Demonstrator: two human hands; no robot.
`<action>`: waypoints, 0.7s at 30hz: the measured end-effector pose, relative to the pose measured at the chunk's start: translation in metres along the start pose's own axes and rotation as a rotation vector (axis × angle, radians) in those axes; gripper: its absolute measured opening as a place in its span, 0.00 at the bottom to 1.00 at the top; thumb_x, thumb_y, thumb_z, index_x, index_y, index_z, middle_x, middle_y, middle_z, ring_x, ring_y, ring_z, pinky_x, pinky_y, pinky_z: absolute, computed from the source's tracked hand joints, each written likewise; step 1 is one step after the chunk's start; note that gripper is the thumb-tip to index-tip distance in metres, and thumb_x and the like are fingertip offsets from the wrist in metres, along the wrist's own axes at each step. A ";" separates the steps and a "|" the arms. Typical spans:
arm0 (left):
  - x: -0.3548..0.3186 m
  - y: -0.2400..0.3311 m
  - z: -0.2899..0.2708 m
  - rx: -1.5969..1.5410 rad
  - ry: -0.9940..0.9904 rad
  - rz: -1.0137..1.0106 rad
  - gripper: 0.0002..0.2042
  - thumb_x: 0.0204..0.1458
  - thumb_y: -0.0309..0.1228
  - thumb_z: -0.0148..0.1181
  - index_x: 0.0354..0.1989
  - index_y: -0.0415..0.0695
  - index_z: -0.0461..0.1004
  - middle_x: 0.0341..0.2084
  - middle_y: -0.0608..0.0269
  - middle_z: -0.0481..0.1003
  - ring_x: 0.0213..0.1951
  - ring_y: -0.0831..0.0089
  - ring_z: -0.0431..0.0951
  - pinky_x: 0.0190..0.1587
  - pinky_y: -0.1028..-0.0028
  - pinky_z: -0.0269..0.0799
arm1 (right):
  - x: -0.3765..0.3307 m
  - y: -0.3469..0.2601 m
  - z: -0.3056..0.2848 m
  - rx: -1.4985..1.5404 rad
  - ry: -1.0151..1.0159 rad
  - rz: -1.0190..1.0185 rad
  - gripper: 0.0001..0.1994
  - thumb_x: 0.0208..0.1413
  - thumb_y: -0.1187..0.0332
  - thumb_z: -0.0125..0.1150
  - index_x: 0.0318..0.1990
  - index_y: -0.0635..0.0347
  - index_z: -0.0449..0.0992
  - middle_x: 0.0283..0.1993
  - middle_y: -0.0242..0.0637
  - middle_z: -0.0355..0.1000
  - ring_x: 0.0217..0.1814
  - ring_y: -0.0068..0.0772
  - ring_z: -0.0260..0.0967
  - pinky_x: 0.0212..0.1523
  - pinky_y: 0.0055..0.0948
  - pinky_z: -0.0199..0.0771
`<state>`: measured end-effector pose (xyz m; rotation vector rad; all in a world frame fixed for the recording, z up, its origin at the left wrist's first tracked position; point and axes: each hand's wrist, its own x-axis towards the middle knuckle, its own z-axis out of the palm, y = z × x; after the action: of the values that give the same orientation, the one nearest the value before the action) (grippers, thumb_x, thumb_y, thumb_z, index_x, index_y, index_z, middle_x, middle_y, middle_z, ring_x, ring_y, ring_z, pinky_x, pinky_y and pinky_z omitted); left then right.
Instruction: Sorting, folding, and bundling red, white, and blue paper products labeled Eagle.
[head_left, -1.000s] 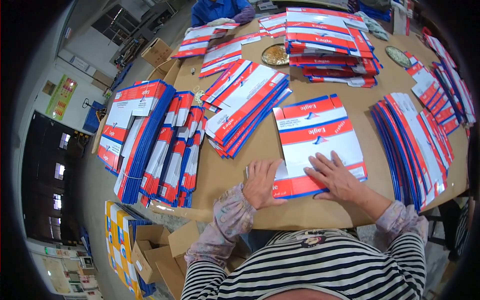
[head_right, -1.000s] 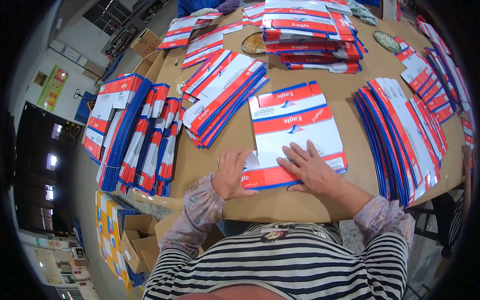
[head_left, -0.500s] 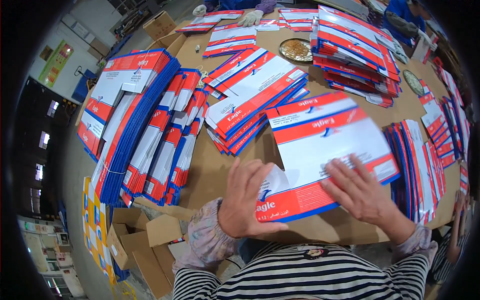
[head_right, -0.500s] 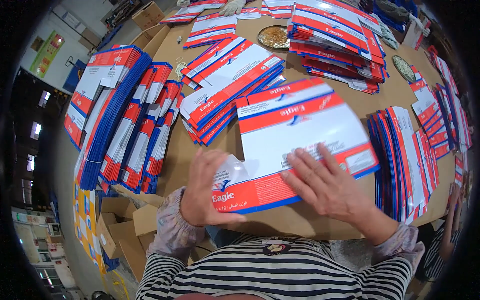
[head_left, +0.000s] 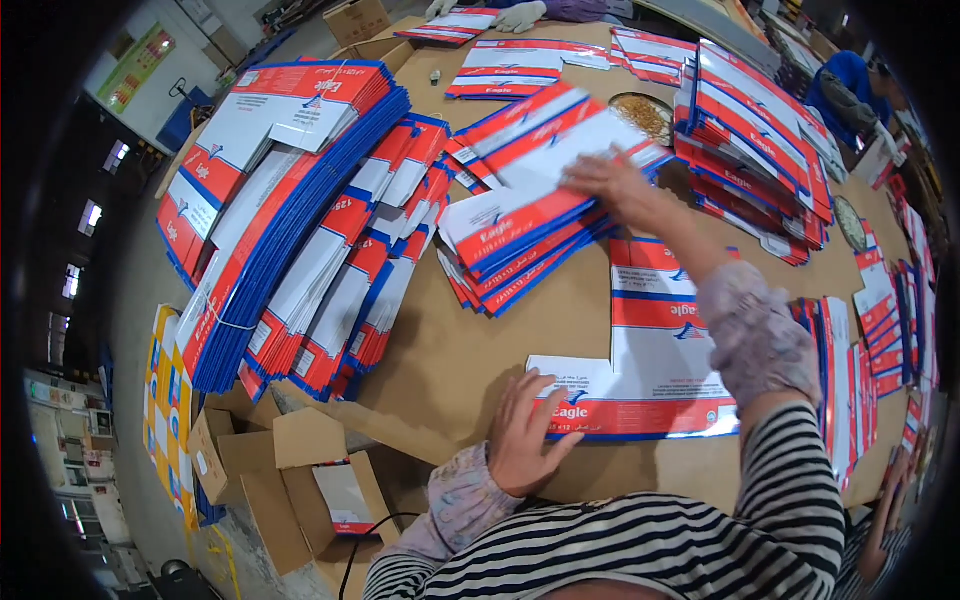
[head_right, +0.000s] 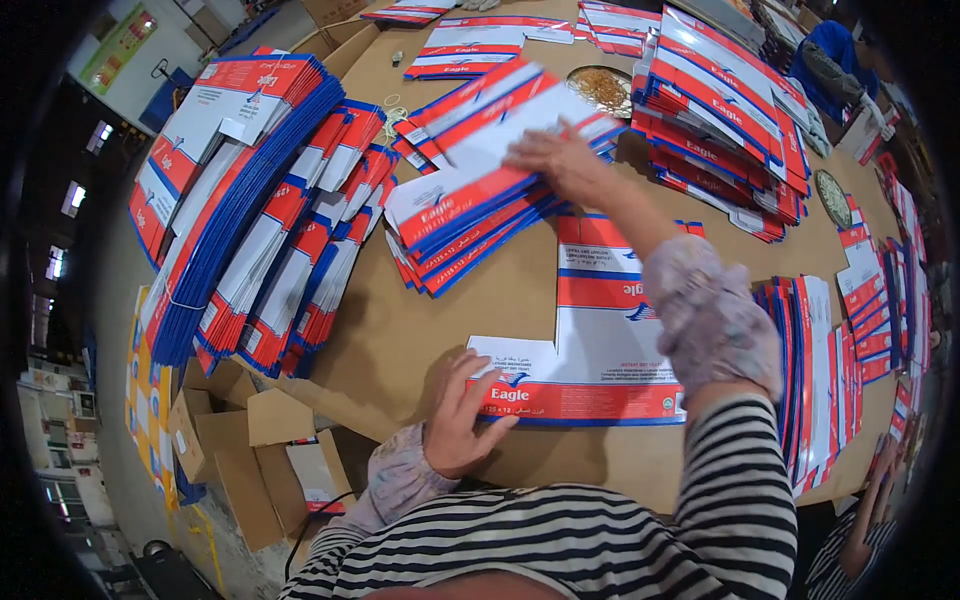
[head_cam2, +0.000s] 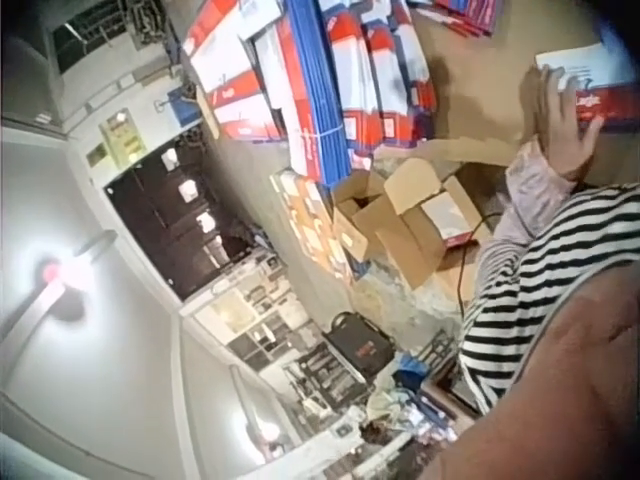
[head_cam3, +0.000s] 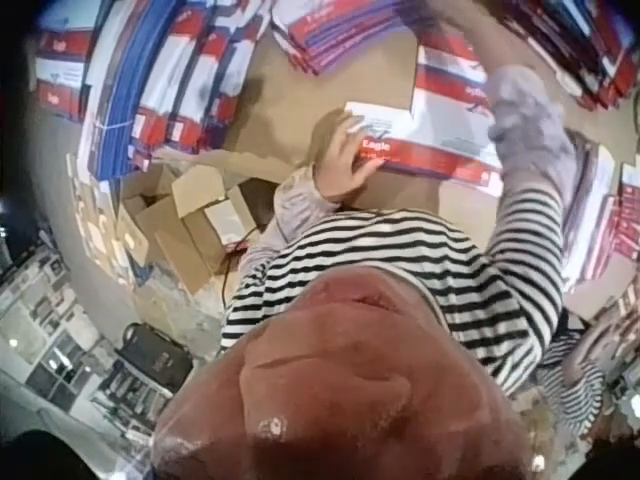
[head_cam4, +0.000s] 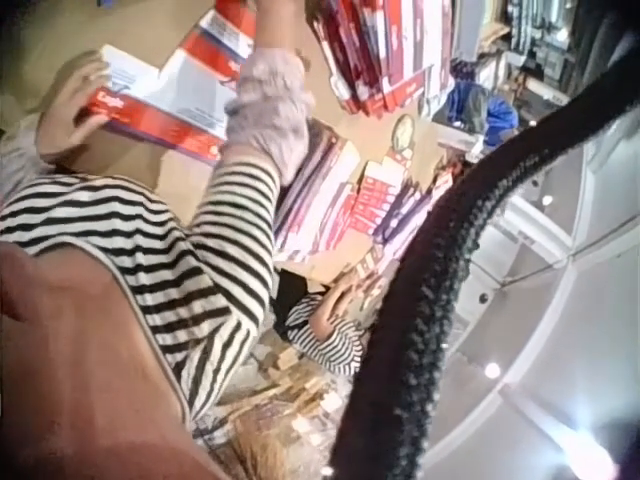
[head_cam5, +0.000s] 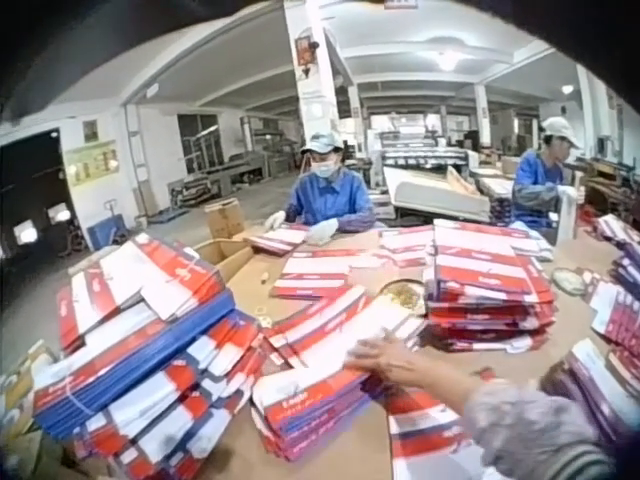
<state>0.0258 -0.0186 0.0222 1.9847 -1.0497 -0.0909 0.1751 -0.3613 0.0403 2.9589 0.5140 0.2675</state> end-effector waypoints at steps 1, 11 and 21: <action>0.004 0.001 0.004 0.065 -0.052 0.017 0.28 0.42 0.35 0.66 0.52 0.38 0.66 0.54 0.47 0.61 0.59 0.48 0.60 0.59 0.53 0.54 | 0.006 0.001 0.022 0.010 0.001 0.008 0.33 0.46 0.80 0.51 0.62 0.36 0.61 0.66 0.26 0.57 0.70 0.34 0.50 0.67 0.56 0.41; 0.050 -0.007 0.031 0.434 -0.236 0.058 0.36 0.45 0.48 0.61 0.57 0.34 0.60 0.56 0.47 0.59 0.61 0.50 0.55 0.61 0.47 0.43 | -0.073 -0.044 -0.025 0.419 -0.155 -0.034 0.37 0.46 0.54 0.61 0.65 0.49 0.56 0.66 0.48 0.54 0.67 0.48 0.51 0.62 0.48 0.54; 0.054 -0.011 0.045 0.330 -0.117 0.145 0.28 0.38 0.42 0.70 0.46 0.39 0.70 0.41 0.53 0.64 0.46 0.58 0.64 0.51 0.59 0.56 | -0.262 -0.165 -0.049 0.318 -0.252 0.298 0.45 0.42 0.37 0.57 0.66 0.49 0.52 0.71 0.40 0.43 0.74 0.41 0.36 0.69 0.54 0.34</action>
<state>0.0484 -0.0836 0.0027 2.2089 -1.3517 0.0492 -0.1301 -0.2927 0.0229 3.3050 0.0875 -0.1779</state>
